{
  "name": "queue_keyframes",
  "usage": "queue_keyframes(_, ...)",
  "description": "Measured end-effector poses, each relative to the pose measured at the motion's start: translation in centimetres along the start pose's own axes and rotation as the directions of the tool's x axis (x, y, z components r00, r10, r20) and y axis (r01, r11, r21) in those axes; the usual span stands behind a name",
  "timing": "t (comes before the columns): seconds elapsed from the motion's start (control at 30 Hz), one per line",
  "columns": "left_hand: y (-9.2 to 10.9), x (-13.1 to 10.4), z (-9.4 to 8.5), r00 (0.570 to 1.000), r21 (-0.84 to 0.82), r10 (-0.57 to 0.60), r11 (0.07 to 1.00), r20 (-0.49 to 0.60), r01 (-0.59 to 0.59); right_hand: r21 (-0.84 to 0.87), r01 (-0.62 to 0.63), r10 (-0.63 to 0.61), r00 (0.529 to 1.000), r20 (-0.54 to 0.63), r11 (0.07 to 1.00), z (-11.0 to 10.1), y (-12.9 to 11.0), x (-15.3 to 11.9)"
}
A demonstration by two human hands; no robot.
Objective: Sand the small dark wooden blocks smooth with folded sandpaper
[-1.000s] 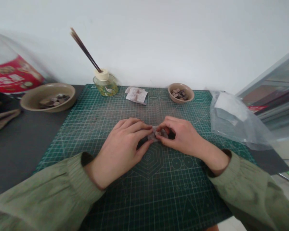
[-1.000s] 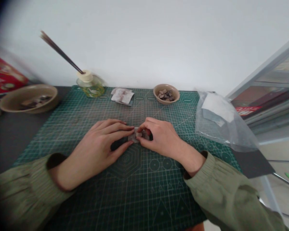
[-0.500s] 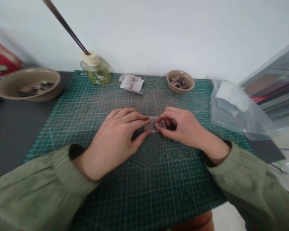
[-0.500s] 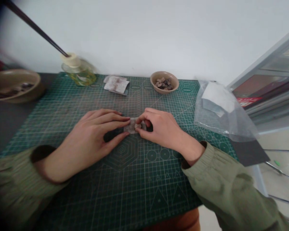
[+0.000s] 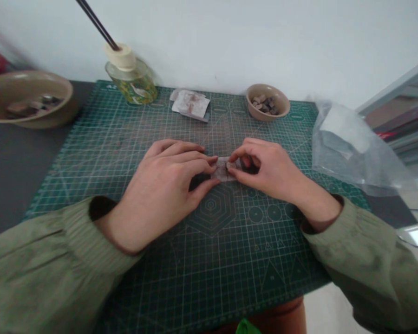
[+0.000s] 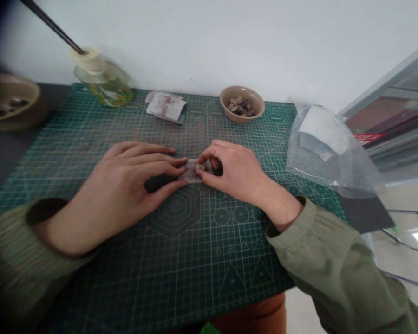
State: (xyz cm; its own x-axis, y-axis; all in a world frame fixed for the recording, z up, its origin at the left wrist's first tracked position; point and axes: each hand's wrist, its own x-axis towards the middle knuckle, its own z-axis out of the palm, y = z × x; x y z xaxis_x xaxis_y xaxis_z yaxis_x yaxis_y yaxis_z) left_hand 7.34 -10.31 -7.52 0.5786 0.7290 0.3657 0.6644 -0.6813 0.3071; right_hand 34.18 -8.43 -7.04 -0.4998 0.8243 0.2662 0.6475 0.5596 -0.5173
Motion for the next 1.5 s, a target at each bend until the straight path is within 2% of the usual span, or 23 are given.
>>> queue_keyframes(0.23,0.0,-0.1,0.0,0.999,-0.033,-0.030,0.999,0.016,0.030,0.034,0.033,-0.035,0.999,0.035,0.999,0.3,-0.6,0.1)
queue_keyframes(0.37,0.0,-0.1,0.0,0.999,-0.023,-0.028,0.999,0.028,0.028,-0.011,0.016,-0.016,1.000,0.011,1.000,-0.3,-0.2,-0.3)
queue_keyframes(0.5,0.0,-0.1,0.0,0.999,-0.013,-0.025,1.000,0.028,0.025,-0.004,0.028,-0.028,1.000,-0.010,1.000,0.3,-0.3,0.3)
queue_keyframes(0.7,0.0,-0.1,0.0,0.999,-0.022,-0.036,0.999,0.036,0.037,0.029,0.058,-0.059,0.998,0.037,0.998,0.4,-0.7,-0.2)
queue_keyframes(0.83,0.0,0.0,0.0,0.999,-0.003,-0.031,1.000,0.043,0.031,-0.007,0.017,-0.017,1.000,0.000,1.000,-0.1,-0.2,-0.5)
queue_keyframes(0.93,0.0,0.0,0.0,0.999,0.003,-0.020,1.000,0.042,0.020,-0.010,0.017,-0.017,1.000,-0.020,1.000,0.3,-0.2,0.1)
queue_keyframes(1.13,-0.2,-0.2,0.0,0.999,-0.002,-0.025,1.000,0.033,0.025,0.035,0.049,-0.050,0.998,0.033,0.998,0.5,-0.5,-0.2)
queue_keyframes(1.27,-0.1,-0.1,0.0,0.999,-0.004,-0.019,1.000,0.041,0.019,-0.008,0.006,-0.006,1.000,-0.014,1.000,0.1,-0.2,-0.4)
queue_keyframes(1.37,-0.1,-0.1,0.1,0.999,0.000,-0.014,1.000,0.044,0.014,-0.028,0.007,-0.008,0.999,-0.032,1.000,0.5,-0.4,0.2)
queue_keyframes(1.5,-0.3,-0.1,0.2,0.999,-0.004,-0.021,1.000,0.042,0.021,0.020,0.051,-0.051,0.998,0.021,0.998,0.8,-0.6,0.1)
